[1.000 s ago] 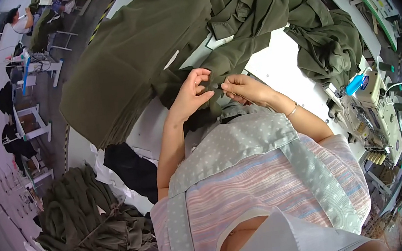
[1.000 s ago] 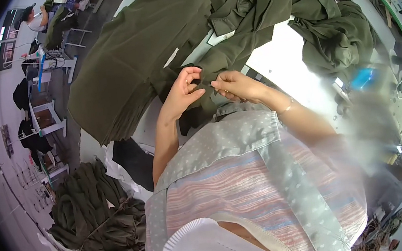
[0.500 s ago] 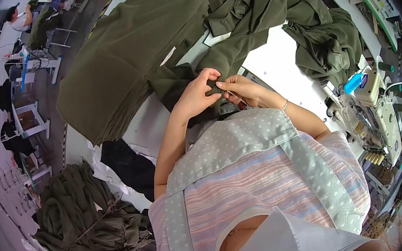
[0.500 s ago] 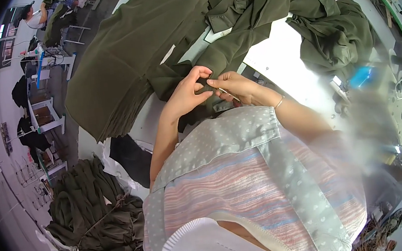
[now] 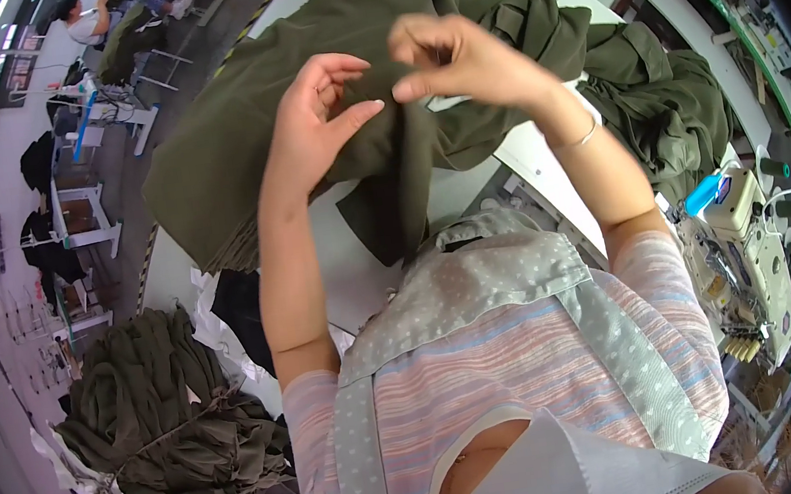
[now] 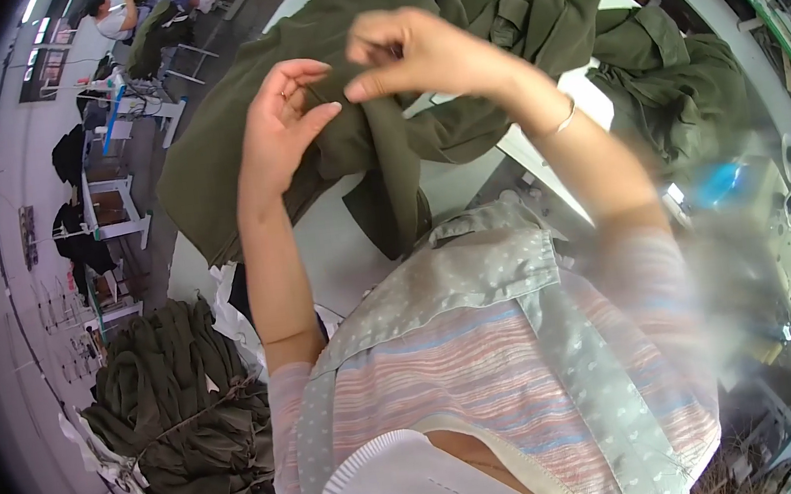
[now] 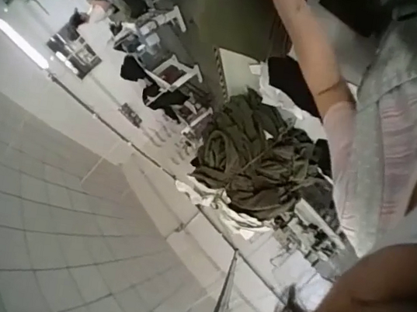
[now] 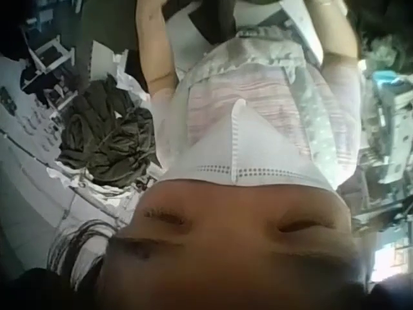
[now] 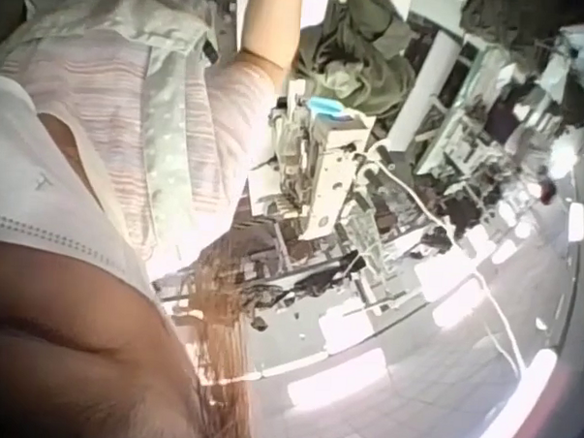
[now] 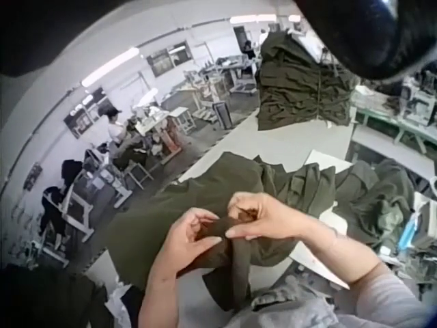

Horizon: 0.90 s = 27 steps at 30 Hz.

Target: Fold olive green garments and stack them neatly on a factory workbench.

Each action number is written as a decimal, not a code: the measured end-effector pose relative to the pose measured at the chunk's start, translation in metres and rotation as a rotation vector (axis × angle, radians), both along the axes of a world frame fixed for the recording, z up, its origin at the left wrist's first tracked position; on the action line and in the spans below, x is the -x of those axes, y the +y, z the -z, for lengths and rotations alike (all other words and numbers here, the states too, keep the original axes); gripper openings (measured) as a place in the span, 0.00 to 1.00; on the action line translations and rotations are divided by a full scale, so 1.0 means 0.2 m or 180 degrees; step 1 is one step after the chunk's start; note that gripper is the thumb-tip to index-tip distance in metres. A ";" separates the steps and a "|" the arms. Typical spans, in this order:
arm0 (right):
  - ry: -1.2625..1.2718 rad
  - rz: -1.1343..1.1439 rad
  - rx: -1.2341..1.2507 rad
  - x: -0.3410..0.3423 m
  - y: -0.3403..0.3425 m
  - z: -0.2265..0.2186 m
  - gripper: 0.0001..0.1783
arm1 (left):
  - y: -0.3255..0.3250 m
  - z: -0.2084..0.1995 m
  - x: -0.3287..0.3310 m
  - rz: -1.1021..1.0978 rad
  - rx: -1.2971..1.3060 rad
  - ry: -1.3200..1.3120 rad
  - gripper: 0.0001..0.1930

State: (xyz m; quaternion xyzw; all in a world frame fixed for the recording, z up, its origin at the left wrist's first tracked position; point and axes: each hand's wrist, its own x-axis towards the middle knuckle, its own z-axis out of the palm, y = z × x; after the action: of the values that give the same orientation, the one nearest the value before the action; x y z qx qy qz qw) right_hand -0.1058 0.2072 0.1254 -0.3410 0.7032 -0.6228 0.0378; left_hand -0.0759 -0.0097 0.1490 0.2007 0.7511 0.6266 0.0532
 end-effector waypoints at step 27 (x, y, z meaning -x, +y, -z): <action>-0.1644 0.1173 0.0441 0.21 -0.04 0.00 0.09 | -0.73 -1.48 0.04 -0.2876 0.0634 0.1717 0.13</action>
State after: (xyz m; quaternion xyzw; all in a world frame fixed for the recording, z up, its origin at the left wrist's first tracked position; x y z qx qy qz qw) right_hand -0.1487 0.1984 0.1246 -0.0405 0.6762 -0.7314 0.0784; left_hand -0.0832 -0.1558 0.4452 0.0052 0.8056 0.4390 -0.3979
